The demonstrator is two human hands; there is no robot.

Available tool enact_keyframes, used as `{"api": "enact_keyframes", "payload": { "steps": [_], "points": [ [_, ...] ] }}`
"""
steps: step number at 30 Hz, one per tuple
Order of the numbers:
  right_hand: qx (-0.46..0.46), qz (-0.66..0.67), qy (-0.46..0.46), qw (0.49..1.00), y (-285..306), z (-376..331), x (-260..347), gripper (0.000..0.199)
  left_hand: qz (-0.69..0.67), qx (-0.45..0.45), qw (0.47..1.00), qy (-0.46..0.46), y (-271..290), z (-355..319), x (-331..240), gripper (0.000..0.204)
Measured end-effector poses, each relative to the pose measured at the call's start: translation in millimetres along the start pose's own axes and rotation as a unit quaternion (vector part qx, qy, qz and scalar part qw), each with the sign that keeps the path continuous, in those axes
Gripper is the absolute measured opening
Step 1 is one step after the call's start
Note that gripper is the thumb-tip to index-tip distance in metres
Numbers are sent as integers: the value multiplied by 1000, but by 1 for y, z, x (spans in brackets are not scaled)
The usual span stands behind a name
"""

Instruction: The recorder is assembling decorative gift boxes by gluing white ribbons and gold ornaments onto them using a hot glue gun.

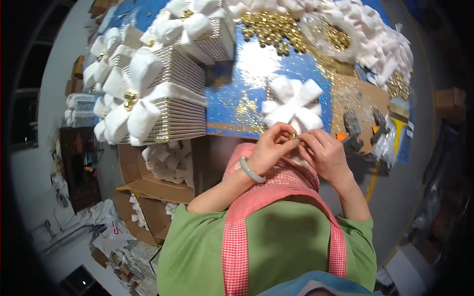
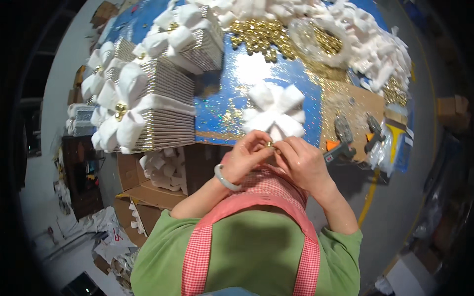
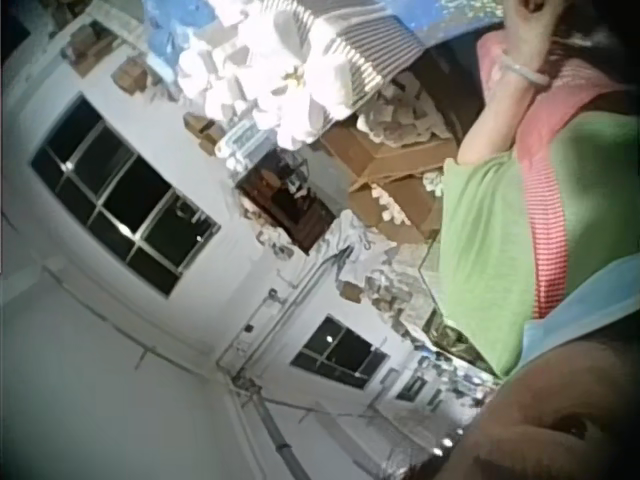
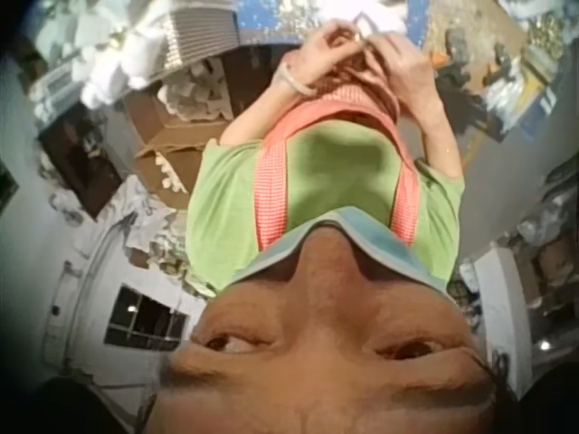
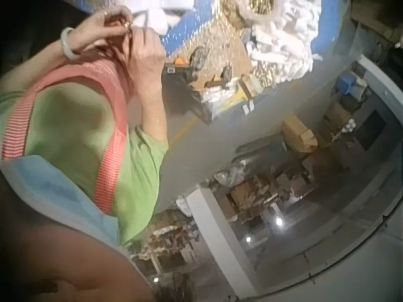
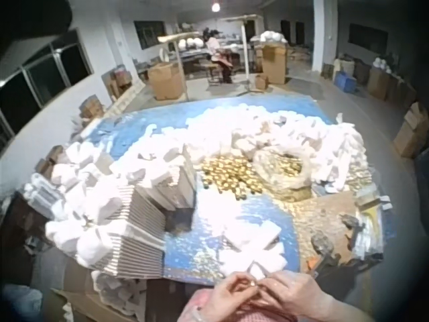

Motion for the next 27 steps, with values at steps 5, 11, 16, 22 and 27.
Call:
{"api": "enact_keyframes", "payload": {
  "steps": [5, 11, 16, 22, 27],
  "points": [
    [6, -18, 67, 998, -2, 10, -5, 22, -9, -11, 999, -37, 8, 0, 4, 20],
    [-3, -38, 147, 988, -6, 30, -8, 25, -114, -18, 992, 45, 14, -2, -11, 17],
    [16, -81, 200, 976, -6, 49, -8, 25, -204, -41, 976, 63, 17, 1, -17, 15],
    [21, -104, 228, 968, -8, 56, -15, 26, -162, -21, 984, 77, 31, 3, -20, 22],
    [30, -98, 228, 968, 0, 61, -12, 28, -66, 17, 997, 25, 40, 2, -35, 27]
  ]
}}
Point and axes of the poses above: each hand's wrist, its own z-axis towards the middle knuckle, its own y-axis out of the back of the hand, x = y × z, the point moved 1 cm from there along z, towards the middle knuckle, and after that the axes turned 2 degrees about y, right-handed, at the moved point
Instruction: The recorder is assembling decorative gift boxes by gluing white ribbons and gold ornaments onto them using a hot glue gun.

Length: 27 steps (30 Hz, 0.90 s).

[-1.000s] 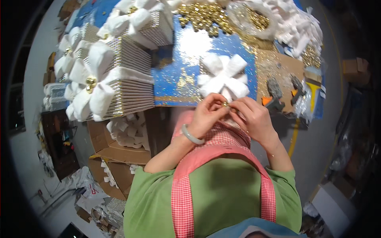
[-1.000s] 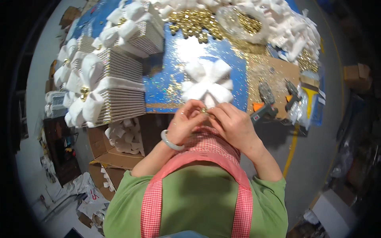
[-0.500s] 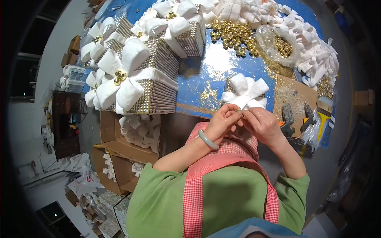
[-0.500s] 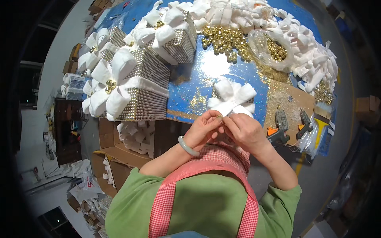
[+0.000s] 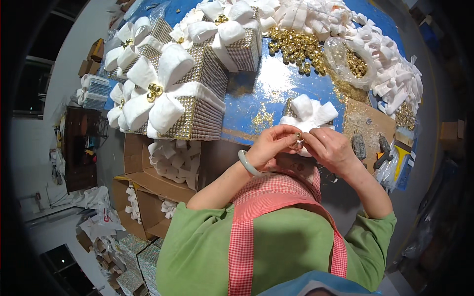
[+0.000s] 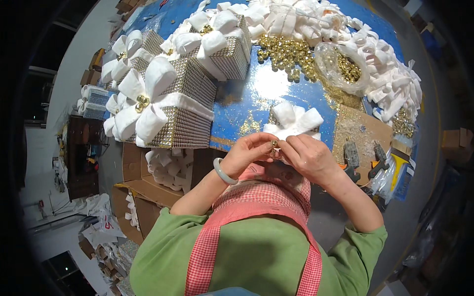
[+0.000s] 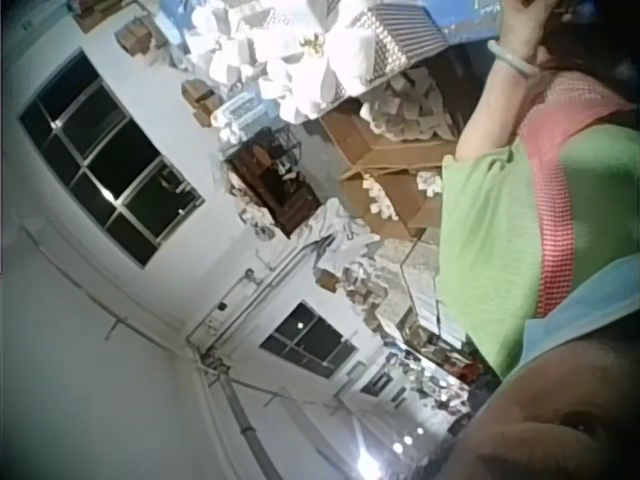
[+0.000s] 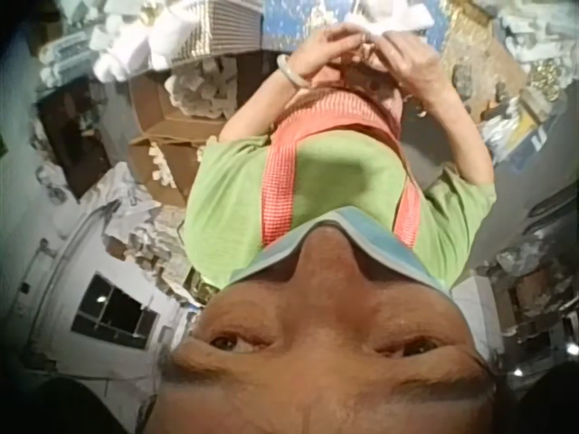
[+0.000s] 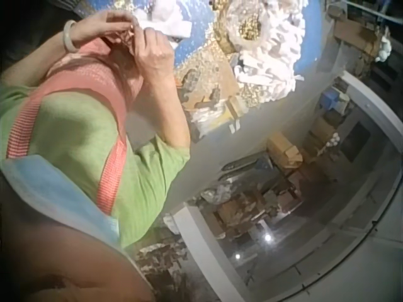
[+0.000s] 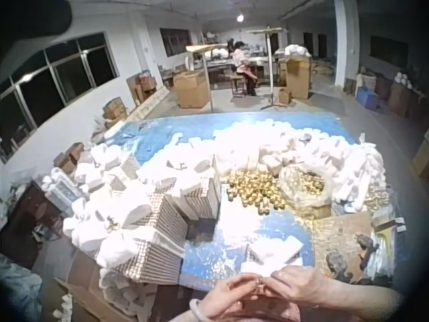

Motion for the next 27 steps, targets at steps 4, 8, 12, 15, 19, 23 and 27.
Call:
{"api": "enact_keyframes", "payload": {
  "steps": [4, 8, 12, 15, 19, 23, 27],
  "points": [
    [16, -1, 10, 1000, 2, 1, 1, 29, 114, 23, 992, -43, 6, 0, -2, 28],
    [1, -5, 16, 1000, 2, 0, 2, 29, 89, 15, 996, -15, -3, -3, -5, 27],
    [7, -28, 24, 999, 3, -3, 1, 30, 51, -4, 998, -27, -7, -2, -1, 25],
    [-1, -35, 33, 999, 1, -3, -3, 30, 14, -14, 999, -26, -9, 1, 2, 24],
    [-7, -48, 23, 999, 1, -2, -4, 23, 18, -39, 999, -7, -11, 4, 8, 24],
    [-16, 73, -72, 995, -2, 0, -1, 20, 1, -8, 1000, -26, -6, 2, 7, 25],
    [28, 243, -206, 947, 7, -4, 1, 21, -20, 1, 1000, -20, -10, 1, 6, 22]
  ]
}}
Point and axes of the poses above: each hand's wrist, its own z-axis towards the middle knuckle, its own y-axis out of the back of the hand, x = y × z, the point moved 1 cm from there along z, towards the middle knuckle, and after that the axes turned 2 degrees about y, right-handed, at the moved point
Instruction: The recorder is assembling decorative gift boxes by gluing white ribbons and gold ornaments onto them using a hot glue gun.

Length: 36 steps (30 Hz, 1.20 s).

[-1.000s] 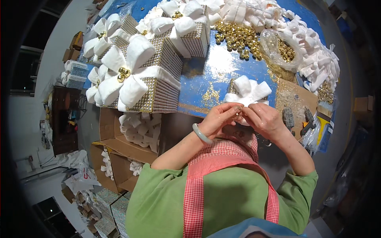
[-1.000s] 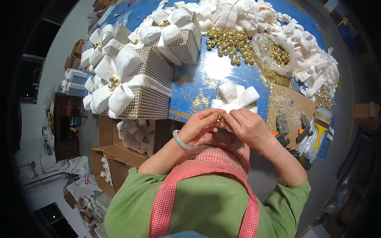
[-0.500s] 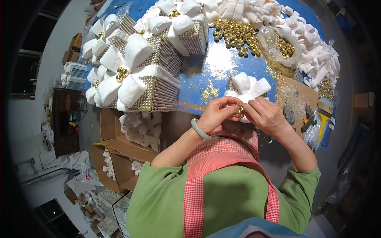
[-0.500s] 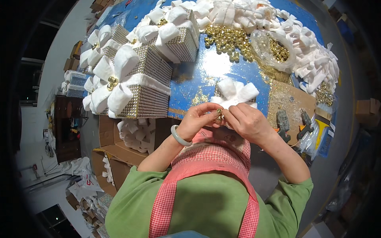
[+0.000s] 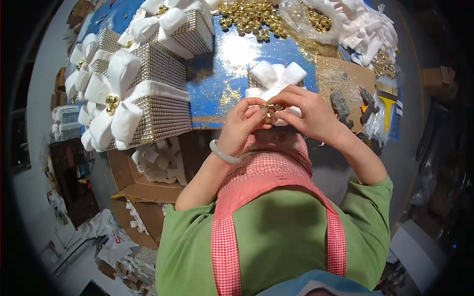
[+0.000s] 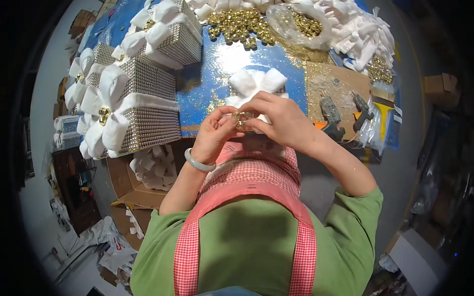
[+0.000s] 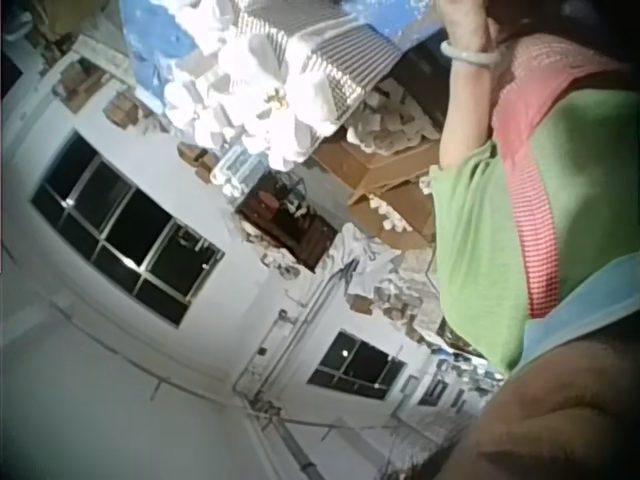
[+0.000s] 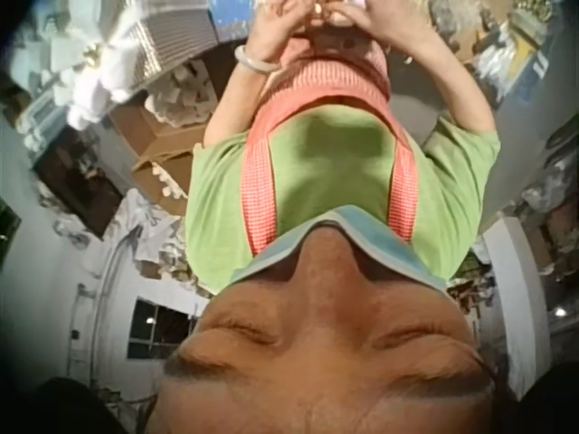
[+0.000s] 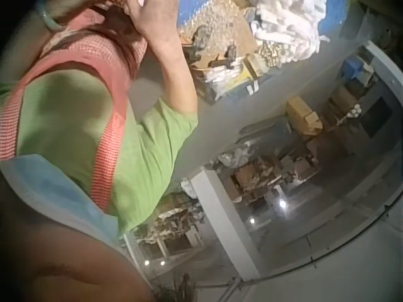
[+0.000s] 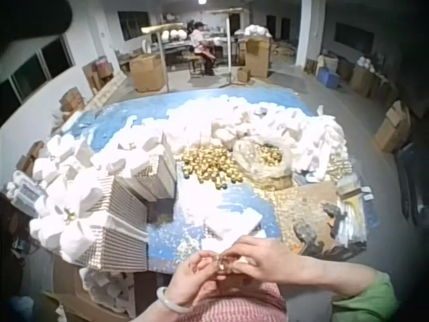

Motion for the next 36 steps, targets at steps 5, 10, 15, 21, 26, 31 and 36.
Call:
{"api": "enact_keyframes", "payload": {
  "steps": [5, 10, 15, 21, 26, 31, 36],
  "points": [
    [-60, 172, -89, 979, -5, -10, -1, 24, -6, -12, 999, -32, -3, 2, 6, 21],
    [-94, 150, -90, 980, -13, -17, -5, 22, 32, -42, 997, -58, -5, 2, 11, 21],
    [-125, -61, -22, 990, -22, -17, 7, 18, 93, -66, 987, -114, -9, 3, 17, 23],
    [-126, 45, -63, 989, -23, -18, 3, 19, 95, -76, 986, -114, -5, 6, 18, 23],
    [-164, 114, -113, 973, -27, -20, -6, 20, 124, -88, 981, -122, -7, 12, 14, 22],
    [-192, 11, -82, 978, -28, -19, -21, 17, 241, -101, 958, -120, -6, 30, 3, 17],
    [-214, 12, -96, 972, -21, -6, -40, 14, 363, -78, 915, -157, -9, 64, -17, 15]
  ]
}}
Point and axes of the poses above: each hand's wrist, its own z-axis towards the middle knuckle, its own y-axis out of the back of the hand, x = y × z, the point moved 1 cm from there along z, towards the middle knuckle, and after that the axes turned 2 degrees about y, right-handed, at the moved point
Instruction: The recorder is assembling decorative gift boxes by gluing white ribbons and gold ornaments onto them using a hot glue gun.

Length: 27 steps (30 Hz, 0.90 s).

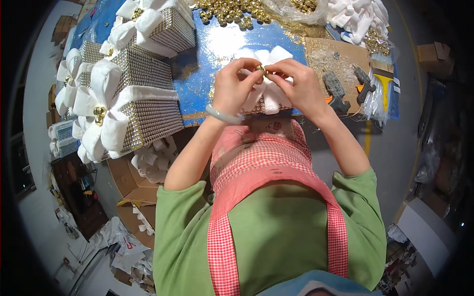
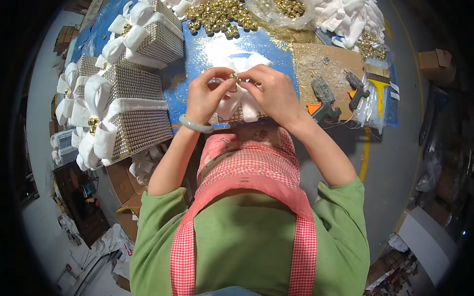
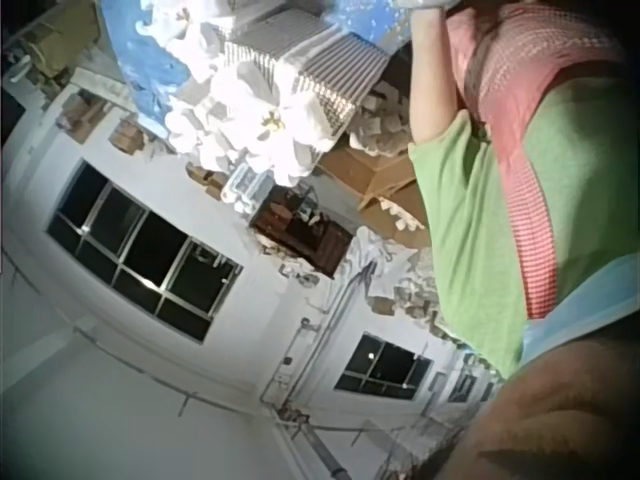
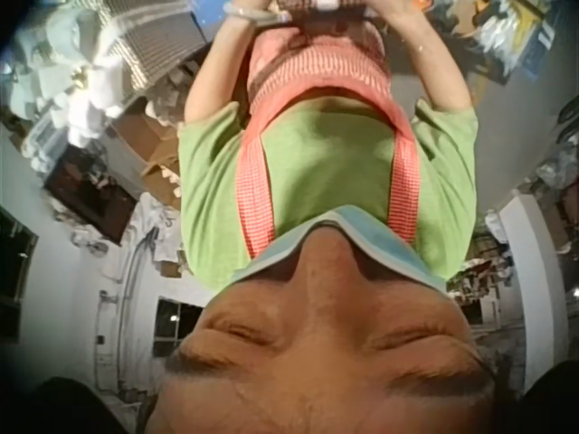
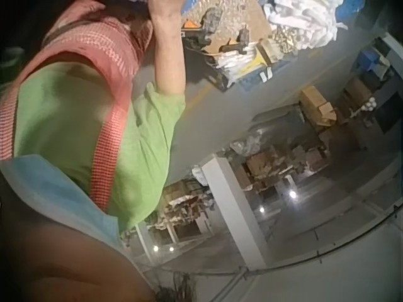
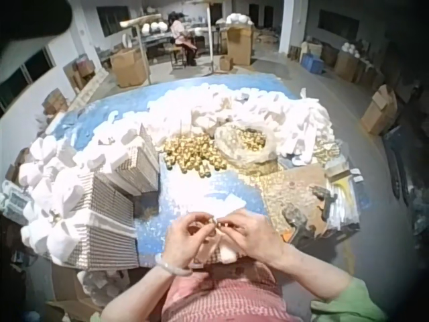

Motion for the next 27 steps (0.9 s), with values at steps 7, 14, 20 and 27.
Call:
{"api": "enact_keyframes", "payload": {
  "steps": [7, 14, 20, 27],
  "points": [
    [16, -36, -16, 999, -6, -7, -11, 13, 173, 7, 983, -58, -4, 10, 21, 19],
    [11, -81, -7, 997, -10, -9, -15, 14, 280, -28, 952, -120, -11, 10, 13, 18],
    [25, -105, -7, 994, -15, -12, -16, 16, 294, -25, 946, -136, -8, 11, 20, 16],
    [4, -97, -18, 995, -12, -15, -15, 19, 249, -8, 959, -133, -4, 15, 25, 14]
  ]
}}
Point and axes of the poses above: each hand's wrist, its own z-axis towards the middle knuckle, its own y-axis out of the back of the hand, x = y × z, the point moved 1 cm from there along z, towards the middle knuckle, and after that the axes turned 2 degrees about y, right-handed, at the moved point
